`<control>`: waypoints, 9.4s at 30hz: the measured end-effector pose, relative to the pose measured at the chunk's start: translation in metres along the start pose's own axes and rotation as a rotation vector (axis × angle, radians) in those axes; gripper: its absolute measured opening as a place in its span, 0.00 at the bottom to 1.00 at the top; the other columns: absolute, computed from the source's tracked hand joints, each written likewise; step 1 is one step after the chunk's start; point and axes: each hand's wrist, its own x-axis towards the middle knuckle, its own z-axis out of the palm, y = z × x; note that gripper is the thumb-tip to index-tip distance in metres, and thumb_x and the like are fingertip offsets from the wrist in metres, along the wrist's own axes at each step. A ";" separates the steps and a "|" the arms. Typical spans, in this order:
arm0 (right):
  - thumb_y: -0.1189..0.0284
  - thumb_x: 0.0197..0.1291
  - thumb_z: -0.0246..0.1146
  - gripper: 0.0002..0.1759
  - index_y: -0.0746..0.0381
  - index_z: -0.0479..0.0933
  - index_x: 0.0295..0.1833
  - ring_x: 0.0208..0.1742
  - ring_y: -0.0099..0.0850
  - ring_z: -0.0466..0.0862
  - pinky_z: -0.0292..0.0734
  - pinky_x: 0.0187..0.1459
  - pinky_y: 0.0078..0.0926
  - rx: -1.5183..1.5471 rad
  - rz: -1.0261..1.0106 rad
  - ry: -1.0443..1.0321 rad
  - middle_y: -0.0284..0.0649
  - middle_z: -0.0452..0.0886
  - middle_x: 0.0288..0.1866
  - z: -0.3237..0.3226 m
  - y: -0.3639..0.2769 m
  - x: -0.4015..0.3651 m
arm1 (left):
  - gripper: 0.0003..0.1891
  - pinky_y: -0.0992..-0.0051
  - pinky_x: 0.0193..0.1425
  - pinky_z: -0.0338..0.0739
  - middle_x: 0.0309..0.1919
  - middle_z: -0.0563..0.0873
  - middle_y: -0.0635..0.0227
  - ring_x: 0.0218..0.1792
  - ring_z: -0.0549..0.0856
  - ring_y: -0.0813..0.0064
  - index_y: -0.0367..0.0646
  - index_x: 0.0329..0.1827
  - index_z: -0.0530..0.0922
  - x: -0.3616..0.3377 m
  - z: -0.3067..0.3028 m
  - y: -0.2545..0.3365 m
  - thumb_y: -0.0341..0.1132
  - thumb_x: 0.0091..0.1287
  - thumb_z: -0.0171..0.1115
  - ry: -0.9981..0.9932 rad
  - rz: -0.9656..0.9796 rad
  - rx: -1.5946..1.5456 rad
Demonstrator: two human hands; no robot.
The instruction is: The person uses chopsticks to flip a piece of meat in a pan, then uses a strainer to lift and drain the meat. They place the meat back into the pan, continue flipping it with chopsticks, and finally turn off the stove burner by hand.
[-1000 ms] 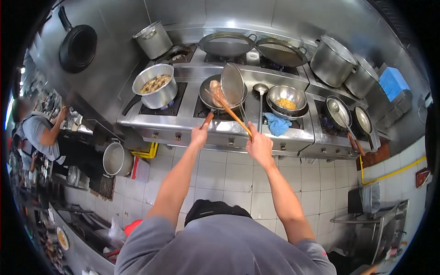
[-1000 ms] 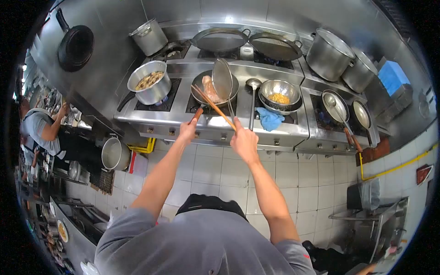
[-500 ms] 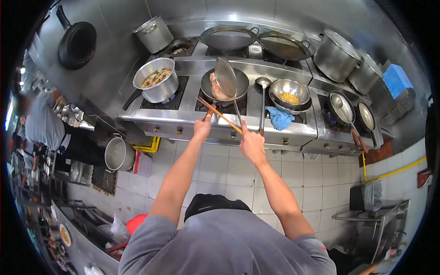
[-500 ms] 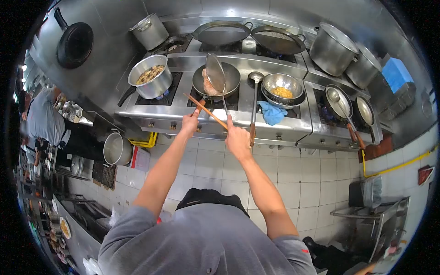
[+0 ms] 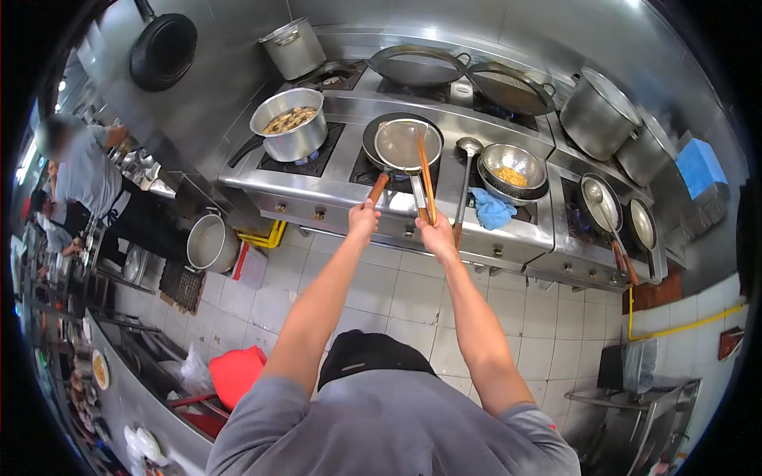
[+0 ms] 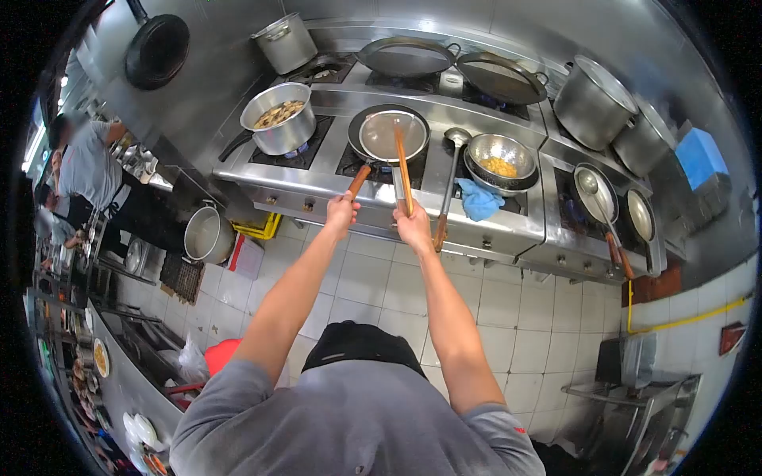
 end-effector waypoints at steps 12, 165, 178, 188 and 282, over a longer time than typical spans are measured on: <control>0.71 0.55 0.62 0.16 0.62 0.73 0.50 0.20 0.20 0.69 0.63 0.23 0.23 -0.046 0.033 0.007 0.29 0.72 0.22 -0.009 -0.008 0.001 | 0.17 0.57 0.40 0.75 0.31 0.82 0.46 0.36 0.82 0.48 0.34 0.33 0.78 -0.156 -0.172 -0.272 0.44 0.62 0.54 -0.259 0.005 0.893; 0.78 0.57 0.56 0.21 0.54 0.58 0.54 0.18 0.21 0.69 0.53 0.11 0.15 0.553 0.372 -0.259 0.34 0.70 0.23 -0.071 -0.056 0.020 | 0.22 0.65 0.27 0.75 0.28 0.82 0.52 0.25 0.83 0.64 0.28 0.32 0.79 -0.027 0.008 0.013 0.46 0.62 0.58 0.140 -0.064 0.295; 0.81 0.58 0.56 0.33 0.59 0.51 0.67 0.21 0.19 0.70 0.60 0.18 0.17 0.346 0.138 -0.163 0.32 0.72 0.27 -0.056 -0.008 -0.014 | 0.21 0.62 0.42 0.75 0.33 0.83 0.47 0.39 0.83 0.55 0.29 0.34 0.80 -0.024 0.007 0.001 0.45 0.62 0.59 0.187 -0.036 0.319; 0.81 0.57 0.56 0.35 0.58 0.50 0.70 0.23 0.19 0.70 0.64 0.21 0.15 0.415 0.143 -0.171 0.32 0.71 0.30 -0.064 -0.010 -0.024 | 0.21 0.63 0.43 0.74 0.33 0.84 0.48 0.38 0.83 0.56 0.29 0.33 0.80 -0.022 0.008 0.000 0.45 0.61 0.60 0.214 -0.032 0.287; 0.70 0.51 0.59 0.10 0.66 0.71 0.27 0.12 0.24 0.64 0.57 0.12 0.27 -0.040 0.396 0.629 0.36 0.67 0.15 -0.254 0.001 -0.040 | 0.13 0.78 0.37 0.71 0.34 0.79 0.69 0.32 0.74 0.81 0.38 0.47 0.75 -0.140 -0.095 -0.070 0.33 0.62 0.60 -0.206 0.347 0.202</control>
